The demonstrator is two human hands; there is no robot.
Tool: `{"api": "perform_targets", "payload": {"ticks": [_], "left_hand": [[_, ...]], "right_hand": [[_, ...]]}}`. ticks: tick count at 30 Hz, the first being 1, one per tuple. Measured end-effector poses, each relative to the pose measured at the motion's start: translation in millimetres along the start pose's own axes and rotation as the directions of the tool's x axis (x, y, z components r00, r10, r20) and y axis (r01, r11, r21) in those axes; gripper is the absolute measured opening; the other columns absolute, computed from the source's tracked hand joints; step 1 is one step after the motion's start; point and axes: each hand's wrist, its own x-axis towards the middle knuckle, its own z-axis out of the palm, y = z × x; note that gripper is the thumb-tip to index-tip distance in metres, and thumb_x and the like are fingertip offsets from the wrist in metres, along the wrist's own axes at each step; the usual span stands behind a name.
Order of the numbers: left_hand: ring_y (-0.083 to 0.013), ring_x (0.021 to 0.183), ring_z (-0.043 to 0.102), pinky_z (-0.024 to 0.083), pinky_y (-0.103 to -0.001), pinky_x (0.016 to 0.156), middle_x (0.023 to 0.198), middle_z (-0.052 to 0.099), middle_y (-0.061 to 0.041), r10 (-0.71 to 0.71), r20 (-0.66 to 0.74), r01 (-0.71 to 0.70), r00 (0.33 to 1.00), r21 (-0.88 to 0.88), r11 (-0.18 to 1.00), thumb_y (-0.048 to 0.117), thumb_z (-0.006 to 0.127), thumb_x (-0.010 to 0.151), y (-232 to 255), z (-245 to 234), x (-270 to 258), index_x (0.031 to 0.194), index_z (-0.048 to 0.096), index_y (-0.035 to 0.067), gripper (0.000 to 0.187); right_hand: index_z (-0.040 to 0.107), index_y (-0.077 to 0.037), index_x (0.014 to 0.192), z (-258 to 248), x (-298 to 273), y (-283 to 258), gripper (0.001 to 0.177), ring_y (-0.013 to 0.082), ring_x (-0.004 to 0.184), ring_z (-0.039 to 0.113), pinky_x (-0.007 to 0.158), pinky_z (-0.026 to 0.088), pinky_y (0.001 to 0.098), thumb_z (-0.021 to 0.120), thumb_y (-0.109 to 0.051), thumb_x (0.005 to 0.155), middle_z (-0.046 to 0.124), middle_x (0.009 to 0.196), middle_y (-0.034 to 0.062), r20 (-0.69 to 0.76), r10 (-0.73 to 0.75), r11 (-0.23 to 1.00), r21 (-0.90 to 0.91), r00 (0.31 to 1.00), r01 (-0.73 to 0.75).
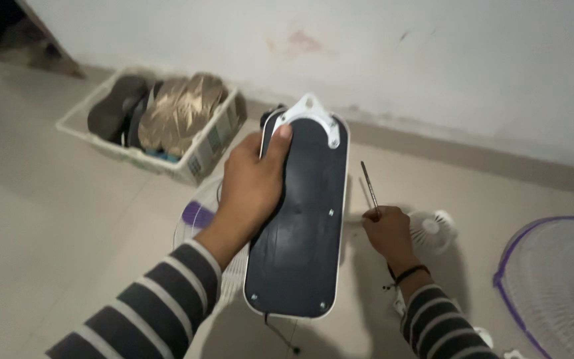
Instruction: The person uses a screwdriver to remove screws from the back cover of an electric fan motor housing. They loosen and remove several screws, then detach the cover to expose the internal motor components.
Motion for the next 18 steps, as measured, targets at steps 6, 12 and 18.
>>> {"api": "perform_targets", "payload": {"ticks": [6, 12, 18], "left_hand": [[-0.0253, 0.065, 0.067, 0.052, -0.042, 0.066, 0.069, 0.068, -0.017, 0.040, 0.016, -0.039, 0.999, -0.040, 0.998, 0.050, 0.055, 0.097, -18, 2, -1, 0.084, 0.066, -0.001, 0.054], [-0.0286, 0.062, 0.062, 0.050, -0.043, 0.065, 0.067, 0.065, -0.019, -0.024, 0.007, 0.024, 1.000, -0.034, 0.999, 0.049, 0.056, 0.098, -25, 1, -3, 0.079, 0.064, -0.003, 0.056], [-0.0289, 0.063, 0.060, 0.051, -0.044, 0.064, 0.065, 0.064, -0.019, -0.054, 0.007, 0.054, 0.999, -0.088, 0.995, 0.050, 0.057, 0.097, -22, -2, -2, 0.077, 0.062, -0.002, 0.056]], "right_hand": [[0.081, -0.011, 0.099, 50, 19, 73, 0.023, 0.0329, 0.090, 0.075, 0.083, 0.060, 0.0439, 0.073, -0.026, 0.085, 0.078, 0.096, 0.0146, -0.006, 0.007, 0.958, -0.285, 1.000, -0.008], [0.082, -0.016, 0.108, 74, 23, 76, 0.026, 0.0341, 0.100, 0.074, 0.090, 0.060, 0.0444, 0.071, -0.032, 0.090, 0.078, 0.107, 0.0144, -0.018, 0.171, 0.910, -0.380, 0.985, -0.165], [0.077, -0.019, 0.114, 78, 16, 58, 0.027, 0.0347, 0.104, 0.072, 0.093, 0.058, 0.0462, 0.064, -0.033, 0.095, 0.075, 0.117, 0.0112, -0.026, 0.212, 0.889, -0.411, 0.977, -0.204]]}}
